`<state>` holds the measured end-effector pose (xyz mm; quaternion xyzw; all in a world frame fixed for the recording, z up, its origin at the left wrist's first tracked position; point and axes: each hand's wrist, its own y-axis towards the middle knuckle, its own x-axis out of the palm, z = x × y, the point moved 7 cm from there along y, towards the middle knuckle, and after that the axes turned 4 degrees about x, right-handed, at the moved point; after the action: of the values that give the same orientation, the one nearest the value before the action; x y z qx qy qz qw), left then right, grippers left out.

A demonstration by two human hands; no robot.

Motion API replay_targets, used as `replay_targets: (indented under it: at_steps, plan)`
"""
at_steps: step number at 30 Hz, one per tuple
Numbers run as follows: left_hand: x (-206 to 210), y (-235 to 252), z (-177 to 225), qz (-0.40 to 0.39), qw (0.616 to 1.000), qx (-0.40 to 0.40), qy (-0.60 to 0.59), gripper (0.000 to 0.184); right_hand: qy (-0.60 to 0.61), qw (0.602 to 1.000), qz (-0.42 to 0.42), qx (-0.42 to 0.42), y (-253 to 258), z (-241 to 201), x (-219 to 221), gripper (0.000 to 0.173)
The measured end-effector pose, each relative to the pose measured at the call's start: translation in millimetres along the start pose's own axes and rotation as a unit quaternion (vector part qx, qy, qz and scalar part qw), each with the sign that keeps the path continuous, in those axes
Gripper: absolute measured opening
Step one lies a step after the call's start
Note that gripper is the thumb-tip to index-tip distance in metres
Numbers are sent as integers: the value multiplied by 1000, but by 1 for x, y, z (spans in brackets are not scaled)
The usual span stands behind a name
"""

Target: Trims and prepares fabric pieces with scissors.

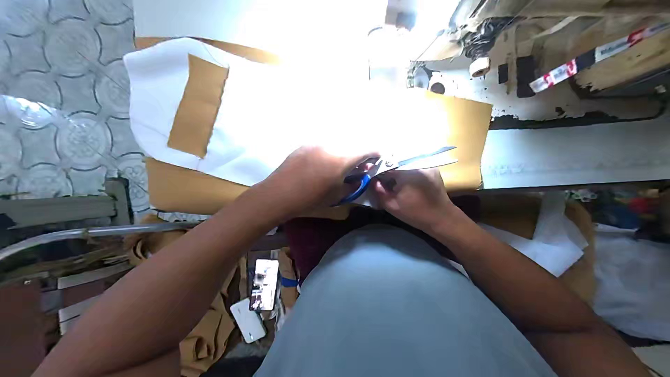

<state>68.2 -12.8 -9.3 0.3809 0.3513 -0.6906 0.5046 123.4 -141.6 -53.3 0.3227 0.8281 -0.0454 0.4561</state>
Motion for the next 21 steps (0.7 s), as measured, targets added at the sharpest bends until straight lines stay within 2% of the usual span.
replay_targets:
  at_steps: [5, 9, 15, 18, 20, 21]
  plan:
    - [-6, 2, 4, 29, 999, 24, -20, 35, 54, 998, -14, 28, 1, -4, -4, 16]
    - [-5, 7, 0, 16, 1000, 12, -22, 39, 75, 995, -22, 56, 3, -2, -6, 14]
    - [-6, 11, -15, -22, 996, -60, -67, 39, 68, 996, -22, 54, 7, 7, -9, 15]
    - [-7, 9, -20, 12, 993, -70, -99, 36, 50, 997, -31, 49, 11, 8, -6, 14]
    - [-16, -4, -21, 53, 983, -88, -149, 43, 37, 999, -22, 33, 12, 8, -6, 16]
    - [-21, -17, -20, 61, 975, -111, -183, 53, 32, 999, -13, 23, 12, 8, -6, 16]
